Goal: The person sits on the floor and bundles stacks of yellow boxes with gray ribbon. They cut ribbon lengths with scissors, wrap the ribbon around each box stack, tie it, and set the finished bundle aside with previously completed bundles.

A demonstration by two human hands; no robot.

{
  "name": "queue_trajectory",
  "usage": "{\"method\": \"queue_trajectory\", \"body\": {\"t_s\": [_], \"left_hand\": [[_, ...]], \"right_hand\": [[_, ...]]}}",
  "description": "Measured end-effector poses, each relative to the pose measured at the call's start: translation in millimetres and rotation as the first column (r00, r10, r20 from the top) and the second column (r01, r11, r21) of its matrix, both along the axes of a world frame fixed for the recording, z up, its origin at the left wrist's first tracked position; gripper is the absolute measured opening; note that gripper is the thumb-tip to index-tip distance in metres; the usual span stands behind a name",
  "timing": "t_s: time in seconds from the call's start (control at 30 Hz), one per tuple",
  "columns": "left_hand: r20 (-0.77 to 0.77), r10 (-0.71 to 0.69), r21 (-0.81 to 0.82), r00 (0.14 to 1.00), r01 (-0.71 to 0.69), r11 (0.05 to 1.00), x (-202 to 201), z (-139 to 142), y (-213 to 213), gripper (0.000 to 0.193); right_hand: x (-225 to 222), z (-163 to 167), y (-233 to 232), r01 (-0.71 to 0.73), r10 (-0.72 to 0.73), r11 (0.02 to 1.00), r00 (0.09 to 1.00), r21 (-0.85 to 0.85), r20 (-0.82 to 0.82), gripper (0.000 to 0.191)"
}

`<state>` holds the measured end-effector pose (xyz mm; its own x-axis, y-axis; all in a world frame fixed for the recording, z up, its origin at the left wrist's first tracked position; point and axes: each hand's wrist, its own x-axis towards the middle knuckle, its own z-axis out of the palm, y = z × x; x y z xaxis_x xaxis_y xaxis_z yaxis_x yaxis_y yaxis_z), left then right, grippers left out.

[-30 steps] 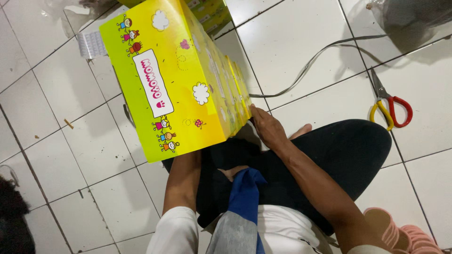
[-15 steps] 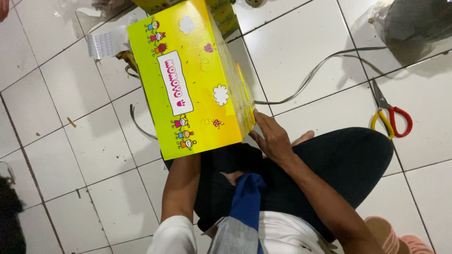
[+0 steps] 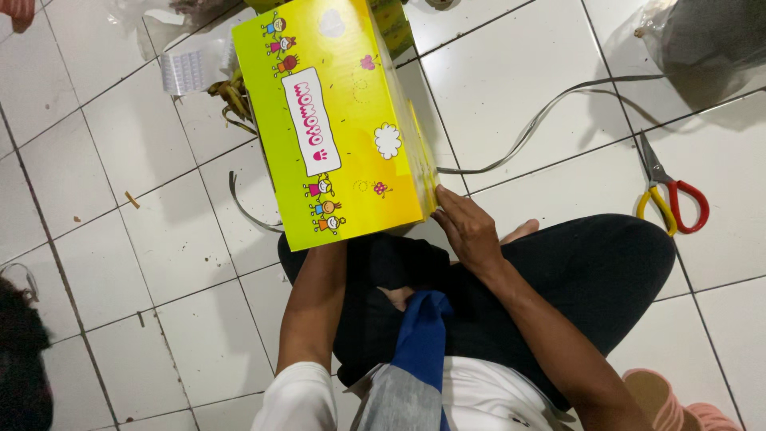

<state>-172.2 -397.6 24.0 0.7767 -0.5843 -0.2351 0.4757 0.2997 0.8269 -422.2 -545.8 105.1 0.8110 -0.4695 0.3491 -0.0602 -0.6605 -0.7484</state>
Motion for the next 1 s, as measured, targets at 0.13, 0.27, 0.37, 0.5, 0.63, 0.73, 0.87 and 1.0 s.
{"method": "queue_trajectory", "body": {"t_s": [0.13, 0.27, 0.37, 0.5, 0.63, 0.73, 0.87, 1.0], "left_hand": [[0.007, -0.003, -0.012, 1.000, 0.003, 1.000, 1.7, 4.2, -3.5, 0.056], [0.022, -0.005, -0.016, 1.000, 0.006, 1.000, 5.9, 8.7, -6.0, 0.056], [0.039, 0.004, -0.024, 0.999, -0.003, 1.000, 11.1, 12.7, -3.8, 0.055], [0.043, 0.014, -0.028, 0.999, -0.013, 1.000, 14.7, 20.4, 2.6, 0.055], [0.058, 0.017, -0.037, 0.998, -0.015, 0.999, 15.7, 27.0, 5.3, 0.054], [0.056, 0.013, -0.035, 0.998, -0.012, 0.999, 14.4, 31.3, 4.0, 0.054], [0.067, 0.002, -0.025, 0.998, 0.000, 1.000, 12.1, 37.3, 2.4, 0.054], [0.076, 0.001, -0.021, 0.997, 0.000, 1.000, 14.2, 42.5, -1.4, 0.053]], "right_hand": [[1.4, 1.0, 1.5, 0.009, -0.008, 0.999, 1.000, 0.054, -0.020, 0.044], [-1.2, 11.4, 1.4, -0.012, 0.013, 1.000, 0.999, 0.013, -0.037, 0.045], [-5.6, 28.7, 2.7, -0.021, 0.018, 0.998, 0.998, 0.051, 0.053, 0.053], [-3.6, 52.3, 8.6, 0.004, -0.001, 1.000, 0.993, -0.026, 0.122, 0.062], [3.3, 61.8, 10.9, 0.044, -0.032, 0.996, 0.989, -0.078, 0.144, 0.053], [3.9, 62.4, 10.4, 0.053, -0.038, 0.994, 0.988, -0.098, 0.152, 0.047], [-0.3, 62.4, 9.7, 0.034, -0.021, 0.997, 0.985, -0.075, 0.171, 0.041], [-2.8, 62.1, 9.1, 0.019, -0.017, 1.000, 0.988, -0.013, 0.151, 0.039]]}}
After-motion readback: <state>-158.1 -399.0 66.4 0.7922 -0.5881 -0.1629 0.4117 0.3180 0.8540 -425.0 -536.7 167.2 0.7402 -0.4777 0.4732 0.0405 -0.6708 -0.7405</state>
